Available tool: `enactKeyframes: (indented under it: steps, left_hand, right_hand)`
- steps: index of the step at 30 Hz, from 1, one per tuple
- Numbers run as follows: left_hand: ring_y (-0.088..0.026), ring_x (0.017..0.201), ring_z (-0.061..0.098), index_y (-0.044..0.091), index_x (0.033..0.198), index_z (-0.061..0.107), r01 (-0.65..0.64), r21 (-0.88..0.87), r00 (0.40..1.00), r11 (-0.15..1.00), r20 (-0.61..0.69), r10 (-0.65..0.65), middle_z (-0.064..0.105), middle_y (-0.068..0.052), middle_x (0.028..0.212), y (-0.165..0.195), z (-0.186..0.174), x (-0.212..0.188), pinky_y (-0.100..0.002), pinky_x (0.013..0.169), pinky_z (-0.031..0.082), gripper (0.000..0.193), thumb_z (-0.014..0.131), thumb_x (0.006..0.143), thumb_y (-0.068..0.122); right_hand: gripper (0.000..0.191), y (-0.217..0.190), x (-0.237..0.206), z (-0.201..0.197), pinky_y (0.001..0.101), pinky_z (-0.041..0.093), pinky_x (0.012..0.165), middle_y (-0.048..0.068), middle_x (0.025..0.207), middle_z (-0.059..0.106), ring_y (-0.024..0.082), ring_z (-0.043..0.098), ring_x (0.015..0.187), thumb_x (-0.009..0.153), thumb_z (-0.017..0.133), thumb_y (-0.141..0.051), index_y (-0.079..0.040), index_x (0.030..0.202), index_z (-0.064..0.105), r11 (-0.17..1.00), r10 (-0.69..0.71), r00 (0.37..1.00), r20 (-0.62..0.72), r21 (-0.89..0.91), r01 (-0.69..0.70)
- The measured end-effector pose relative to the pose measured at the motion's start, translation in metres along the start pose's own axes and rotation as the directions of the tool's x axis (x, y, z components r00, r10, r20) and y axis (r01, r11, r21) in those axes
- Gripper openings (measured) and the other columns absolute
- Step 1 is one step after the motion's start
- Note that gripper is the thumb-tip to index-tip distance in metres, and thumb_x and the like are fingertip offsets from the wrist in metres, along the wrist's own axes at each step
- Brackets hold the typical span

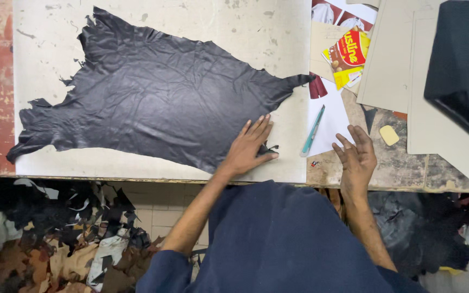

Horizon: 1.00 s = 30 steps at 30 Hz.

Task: The person uses a utility knife to cut a yellow and red printed sheet, then cuts a piece of black flexible material using a white paper template as a guide. The person also cuts a curved shape from the black material using the printed sheet as a template. Cut pieces are set aside on the table.

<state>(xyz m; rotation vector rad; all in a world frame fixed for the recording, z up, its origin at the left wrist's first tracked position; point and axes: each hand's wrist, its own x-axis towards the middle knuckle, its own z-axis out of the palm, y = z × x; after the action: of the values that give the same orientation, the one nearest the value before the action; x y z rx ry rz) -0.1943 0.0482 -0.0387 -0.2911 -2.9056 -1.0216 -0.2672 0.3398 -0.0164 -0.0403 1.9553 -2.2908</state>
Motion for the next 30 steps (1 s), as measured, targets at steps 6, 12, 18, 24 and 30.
enactKeyframes:
  steps: [6,12,18,24,30]
  left_hand:
    - [-0.037,0.157,0.025,0.004,0.158,0.038,0.110,0.169,0.990,0.979,-0.107,-0.093,0.031,-0.020,0.168,-0.094,-0.069,0.007,-0.053,0.127,0.018,0.073,0.059,0.098,0.042]
    - [-0.041,0.161,0.016,0.005,0.167,0.029,0.480,0.305,0.851,0.822,-0.391,-0.352,0.018,-0.026,0.174,-0.153,-0.087,0.045,-0.062,0.128,0.010,0.079,0.051,0.108,0.052]
    - [-0.042,0.160,0.013,-0.003,0.166,0.027,0.532,0.276,0.810,0.801,-0.441,-0.386,0.014,-0.030,0.172,-0.111,-0.041,0.076,-0.065,0.125,0.007,0.083,0.047,0.110,0.054]
    - [-0.038,0.158,0.017,0.001,0.160,0.031,0.338,0.284,0.931,0.897,-0.241,-0.274,0.021,-0.025,0.169,0.003,0.022,0.056,-0.060,0.125,0.011,0.084,0.061,0.096,0.048]
    - [-0.029,0.152,0.043,0.006,0.155,0.047,0.090,-0.159,0.987,0.983,-0.116,-0.109,0.046,-0.012,0.162,0.052,0.025,0.026,-0.053,0.125,0.028,0.065,0.064,0.099,0.035]
  right_hand:
    - [0.050,-0.001,0.020,-0.032,0.0428,0.054,0.109,0.021,0.153,0.050,0.029,0.059,0.132,0.102,0.053,-0.005,0.002,0.150,0.041,0.970,0.095,0.993,-0.071,0.232,-0.077]
    - [0.057,-0.004,0.043,-0.059,0.0393,0.045,0.114,0.023,0.155,0.046,0.030,0.053,0.139,0.099,0.048,-0.003,0.004,0.154,0.032,0.913,0.267,0.946,-0.184,0.362,-0.187]
    - [0.045,0.038,0.081,-0.111,0.0461,0.052,0.109,0.018,0.128,0.054,0.030,0.056,0.120,0.098,0.056,0.003,0.013,0.132,0.029,0.879,0.208,0.919,-0.336,0.477,-0.024]
    - [0.023,0.063,0.069,-0.217,0.0474,0.048,0.105,0.002,0.100,0.053,0.018,0.051,0.094,0.095,0.068,-0.010,-0.011,0.113,0.053,0.828,0.426,0.774,-0.470,0.548,-0.123]
    - [0.023,0.038,0.081,-0.249,0.0475,0.050,0.114,0.016,0.119,0.061,0.029,0.059,0.118,0.098,0.060,-0.009,0.002,0.119,0.061,0.701,0.634,0.644,-0.428,0.670,-0.244]
